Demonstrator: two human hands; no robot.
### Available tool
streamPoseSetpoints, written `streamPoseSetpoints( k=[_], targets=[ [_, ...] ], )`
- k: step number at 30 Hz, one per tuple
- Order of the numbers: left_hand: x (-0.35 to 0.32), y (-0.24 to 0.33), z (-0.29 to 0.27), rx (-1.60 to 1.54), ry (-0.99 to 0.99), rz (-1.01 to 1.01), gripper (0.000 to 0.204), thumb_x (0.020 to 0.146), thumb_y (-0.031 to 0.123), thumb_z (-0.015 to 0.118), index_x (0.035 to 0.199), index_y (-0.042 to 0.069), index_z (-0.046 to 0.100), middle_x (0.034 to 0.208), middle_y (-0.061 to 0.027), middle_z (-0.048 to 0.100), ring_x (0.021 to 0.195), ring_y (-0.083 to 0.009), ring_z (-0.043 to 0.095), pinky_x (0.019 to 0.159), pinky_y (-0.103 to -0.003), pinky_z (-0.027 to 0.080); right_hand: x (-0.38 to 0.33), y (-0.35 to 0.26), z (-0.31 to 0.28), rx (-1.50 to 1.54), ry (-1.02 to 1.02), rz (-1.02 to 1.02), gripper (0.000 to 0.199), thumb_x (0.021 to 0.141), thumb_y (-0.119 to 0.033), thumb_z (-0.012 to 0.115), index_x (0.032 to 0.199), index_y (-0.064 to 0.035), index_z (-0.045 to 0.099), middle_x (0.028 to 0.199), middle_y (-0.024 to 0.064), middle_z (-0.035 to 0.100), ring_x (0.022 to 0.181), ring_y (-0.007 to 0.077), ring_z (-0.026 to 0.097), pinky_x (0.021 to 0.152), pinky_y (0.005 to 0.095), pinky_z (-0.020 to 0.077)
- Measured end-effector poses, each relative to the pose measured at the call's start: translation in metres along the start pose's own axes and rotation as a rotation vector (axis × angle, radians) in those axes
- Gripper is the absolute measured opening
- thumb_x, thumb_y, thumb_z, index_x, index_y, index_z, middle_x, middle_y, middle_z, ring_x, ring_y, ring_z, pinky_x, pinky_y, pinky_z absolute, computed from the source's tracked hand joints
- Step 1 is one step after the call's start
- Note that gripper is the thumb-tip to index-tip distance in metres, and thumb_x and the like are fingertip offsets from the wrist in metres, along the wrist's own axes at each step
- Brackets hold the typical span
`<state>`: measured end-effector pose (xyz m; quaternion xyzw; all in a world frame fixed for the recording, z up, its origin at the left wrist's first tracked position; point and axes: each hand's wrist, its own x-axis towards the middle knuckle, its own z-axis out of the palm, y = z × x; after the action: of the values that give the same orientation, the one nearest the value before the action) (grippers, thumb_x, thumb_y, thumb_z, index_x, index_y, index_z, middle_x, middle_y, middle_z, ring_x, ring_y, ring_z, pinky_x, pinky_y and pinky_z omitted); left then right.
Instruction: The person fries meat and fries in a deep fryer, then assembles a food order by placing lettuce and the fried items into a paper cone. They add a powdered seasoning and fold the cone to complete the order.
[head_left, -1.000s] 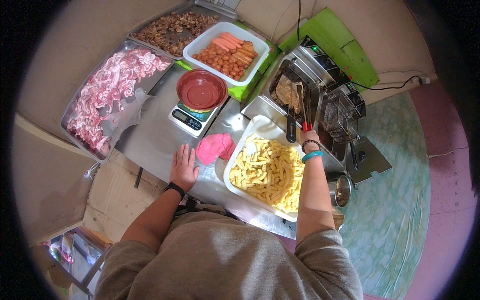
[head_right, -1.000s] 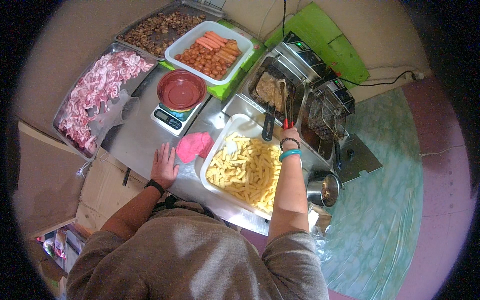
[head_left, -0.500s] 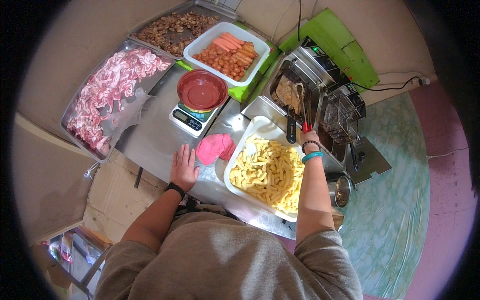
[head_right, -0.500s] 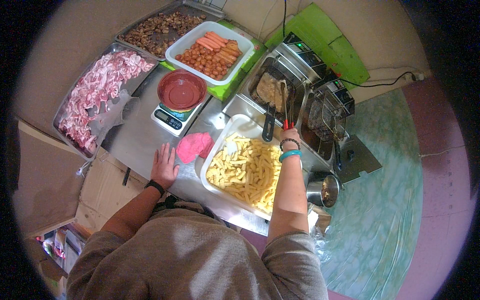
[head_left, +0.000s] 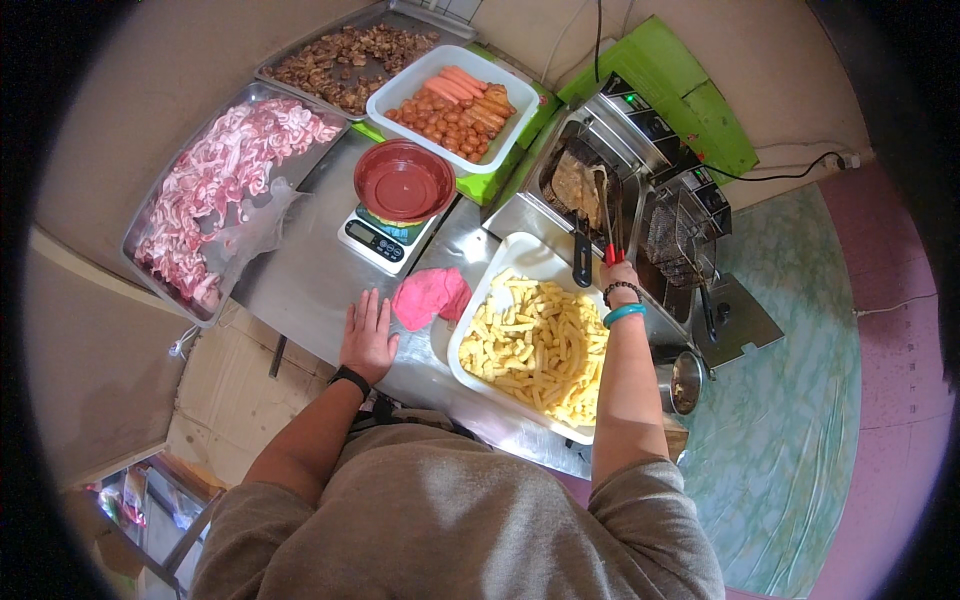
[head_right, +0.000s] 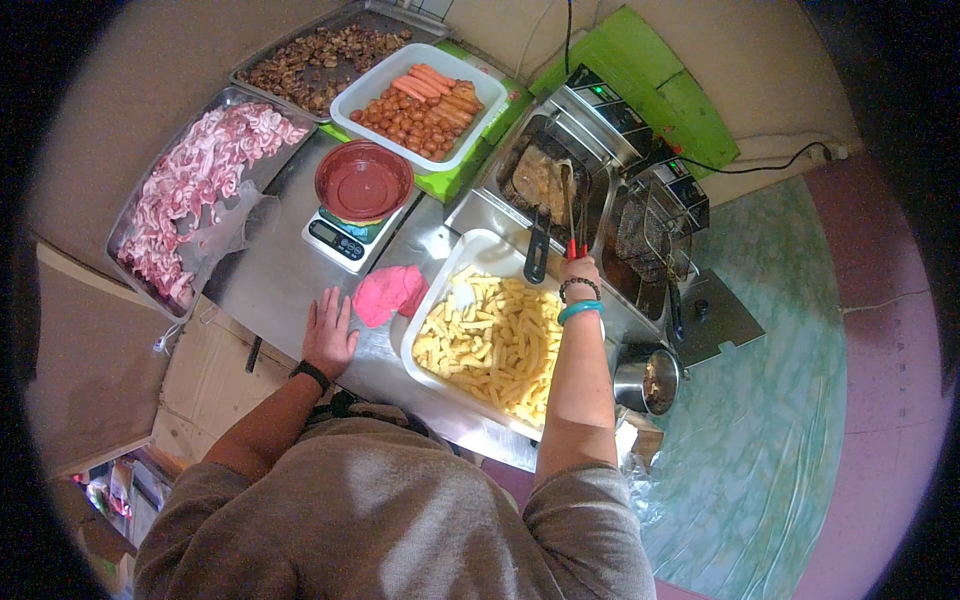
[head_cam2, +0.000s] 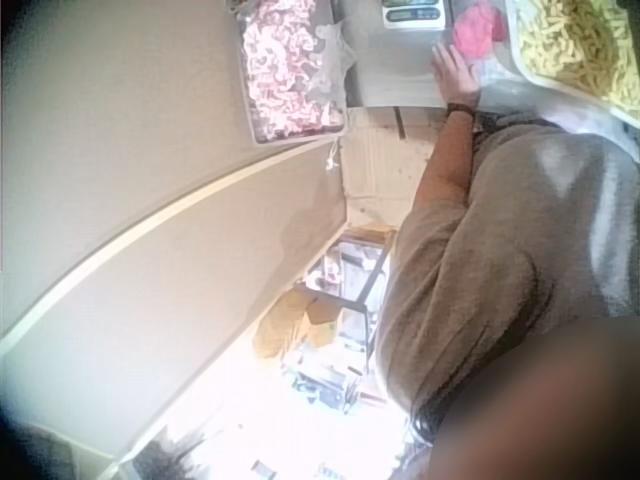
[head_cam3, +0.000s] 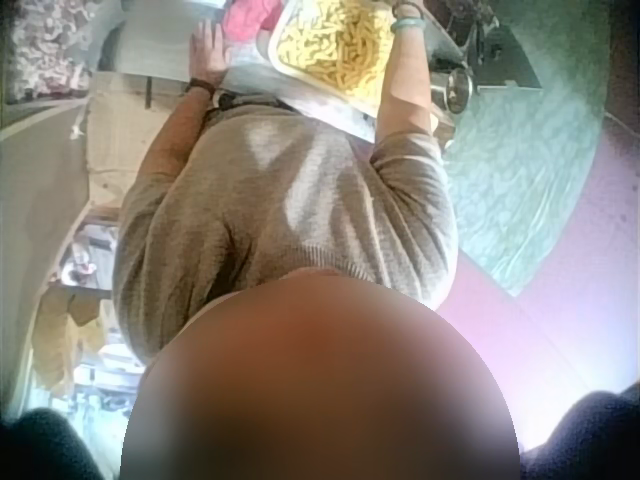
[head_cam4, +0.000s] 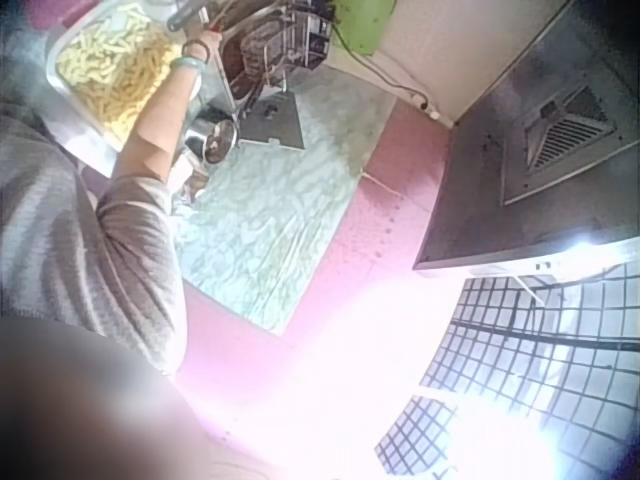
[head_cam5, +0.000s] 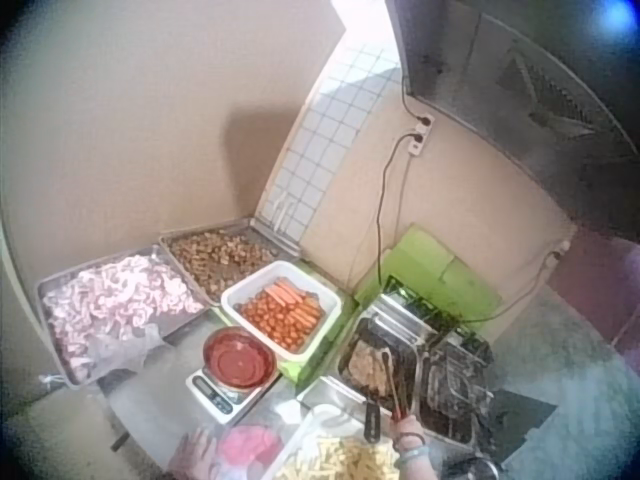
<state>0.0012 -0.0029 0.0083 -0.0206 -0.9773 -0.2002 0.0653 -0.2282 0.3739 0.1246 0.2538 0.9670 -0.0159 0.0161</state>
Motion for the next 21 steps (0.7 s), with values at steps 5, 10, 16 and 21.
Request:
streamPoseSetpoints(
  k=[5, 10, 16, 21],
  targets=[
    [-0.0004, 0.0003, -0.0016, -0.013, 0.006, 0.006, 0.063, 0.075, 0.024, 0.057, 0.127, -0.002, 0.033, 0.134, -0.0214, 0.025, 0.127, -0.0331, 0.020, 0.103, -0.049, 0.017, -0.0032, -0.0028, -0.0030, -0.001, -0.025, -0.004, 0.057, 0.075, -0.044, 0.053, 0.106, 0.0040, 0.051, 0.105, 0.0236, 0.056, 0.101, 0.0321, 0.054, 0.086, 0.0373, 0.0431],
    [0.0006, 0.0011, -0.0022, -0.022, 0.002, 0.007, 0.063, 0.075, 0.024, 0.056, 0.127, -0.002, 0.033, 0.134, -0.0210, 0.025, 0.127, -0.0332, 0.020, 0.103, -0.049, 0.017, 0.0014, 0.0019, 0.0001, 0.024, -0.017, -0.005, 0.057, 0.075, -0.043, 0.053, 0.106, 0.0048, 0.050, 0.105, 0.0245, 0.056, 0.101, 0.0323, 0.054, 0.087, 0.0373, 0.0431],
    [-0.0003, 0.0007, -0.0008, 0.011, -0.022, -0.013, 0.062, 0.076, 0.027, 0.054, 0.128, 0.000, 0.033, 0.136, -0.0190, 0.024, 0.129, -0.0312, 0.017, 0.104, -0.047, 0.015, -0.0031, -0.0025, -0.0025, 0.014, -0.019, -0.002, 0.056, 0.075, -0.042, 0.053, 0.106, 0.0050, 0.050, 0.105, 0.0244, 0.056, 0.101, 0.0322, 0.054, 0.087, 0.0369, 0.0430],
    [-0.0002, 0.0001, 0.0004, 0.009, -0.024, -0.013, 0.062, 0.076, 0.027, 0.054, 0.128, 0.000, 0.033, 0.136, -0.0193, 0.024, 0.129, -0.0314, 0.017, 0.104, -0.047, 0.015, -0.0040, -0.0018, -0.0025, 0.012, -0.013, -0.004, 0.056, 0.075, -0.042, 0.053, 0.106, 0.0043, 0.050, 0.105, 0.0238, 0.056, 0.101, 0.0319, 0.054, 0.086, 0.0370, 0.0433]
  ],
)
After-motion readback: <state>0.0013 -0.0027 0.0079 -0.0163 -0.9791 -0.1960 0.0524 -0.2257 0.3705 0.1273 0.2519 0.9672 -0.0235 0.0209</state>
